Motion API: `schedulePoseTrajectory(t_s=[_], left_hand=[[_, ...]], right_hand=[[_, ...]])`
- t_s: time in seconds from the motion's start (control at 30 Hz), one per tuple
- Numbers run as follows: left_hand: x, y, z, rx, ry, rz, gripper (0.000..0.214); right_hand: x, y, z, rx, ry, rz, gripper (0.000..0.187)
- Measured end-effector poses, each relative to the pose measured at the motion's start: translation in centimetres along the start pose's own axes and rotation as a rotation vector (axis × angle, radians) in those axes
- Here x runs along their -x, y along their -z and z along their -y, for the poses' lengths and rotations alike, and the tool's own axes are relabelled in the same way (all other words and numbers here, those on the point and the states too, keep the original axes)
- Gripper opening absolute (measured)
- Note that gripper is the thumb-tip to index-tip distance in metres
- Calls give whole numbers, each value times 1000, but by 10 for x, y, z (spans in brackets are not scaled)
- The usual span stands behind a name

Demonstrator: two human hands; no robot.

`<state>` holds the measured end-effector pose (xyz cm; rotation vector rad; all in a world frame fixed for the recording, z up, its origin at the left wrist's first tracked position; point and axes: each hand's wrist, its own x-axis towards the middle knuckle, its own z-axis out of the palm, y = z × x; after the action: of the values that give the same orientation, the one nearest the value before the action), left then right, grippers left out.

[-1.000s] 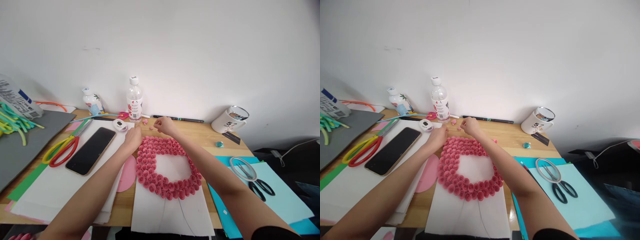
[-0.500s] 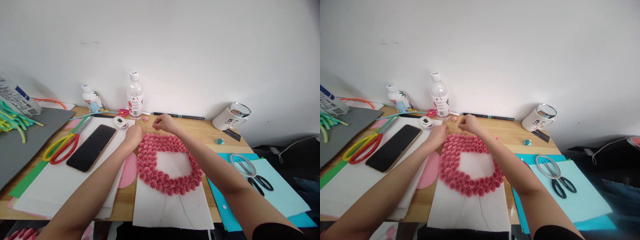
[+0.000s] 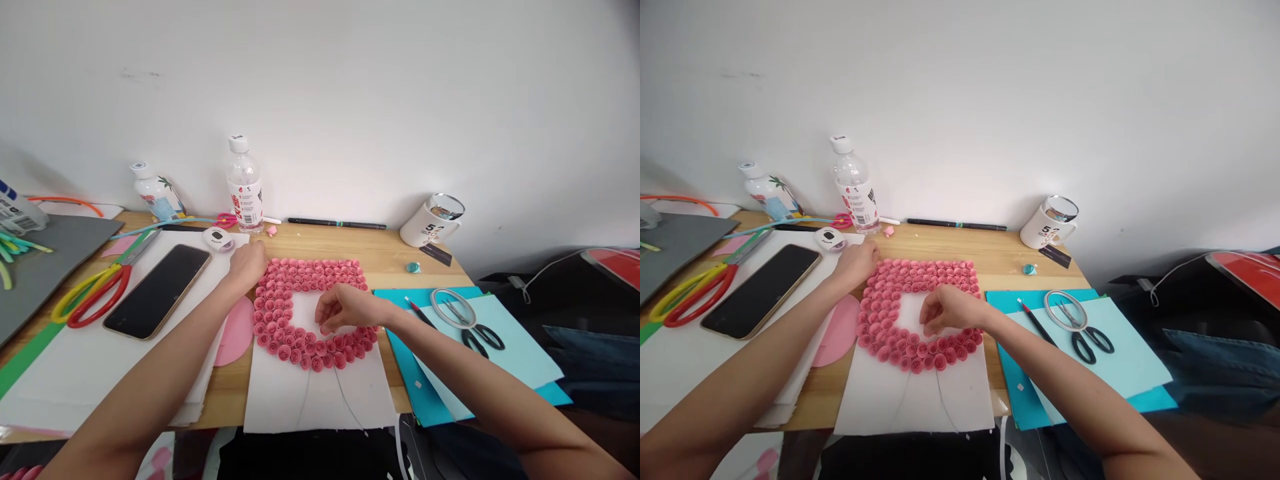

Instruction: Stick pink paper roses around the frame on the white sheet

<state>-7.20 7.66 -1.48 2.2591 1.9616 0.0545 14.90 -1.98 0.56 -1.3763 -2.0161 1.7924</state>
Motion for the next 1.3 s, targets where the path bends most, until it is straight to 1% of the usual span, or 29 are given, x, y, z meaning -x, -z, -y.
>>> schedulePoseTrajectory(t_s=[0.1,0.4,0.63,0.73,0.8,0.87,1.0,1.03,1.07,1.1,1.17,1.2,1.23,1.27,1.3], left_hand=[[0,-1,0,-6,10,2,25],[1,1,0,-19,5,21,25],[0,-1,2,-8,-16,15,24],[3,0,0,-21,-19,4,25],[5,1,-2,-34,-12,-25,29],[8,4,-6,-37,-22,-79,35],[15,8,-19,17,-135,-250,39],[19,7,-23,37,-180,-274,38],[25,6,-27,60,-227,-280,38],[31,4,-31,87,-277,-264,37],[49,-3,-36,167,-370,-216,39],[60,-9,-38,201,-409,-211,41],[70,-15,-39,212,-466,-225,42],[80,-22,-39,215,-507,-237,45],[88,-28,-38,209,-539,-246,47]], right_hand=[[-2,-5,-3,41,-1,0,12],[-8,-10,-7,82,8,19,13],[-8,-16,-7,121,-41,-63,7],[-8,-19,-7,135,-35,-97,7],[-8,-20,-7,136,-29,-112,8],[-8,-18,-7,125,-19,-120,9],[-2,-14,-8,100,20,-86,10],[1,-16,-7,130,43,-119,8],[4,-19,-7,184,75,-203,8],[7,-25,-7,256,119,-335,10],[12,-43,-8,417,246,-665,21],[14,-54,-9,494,321,-789,25],[15,-66,-10,571,404,-855,27],[15,-77,-12,671,464,-874,29],[14,-87,-14,777,501,-870,36]])
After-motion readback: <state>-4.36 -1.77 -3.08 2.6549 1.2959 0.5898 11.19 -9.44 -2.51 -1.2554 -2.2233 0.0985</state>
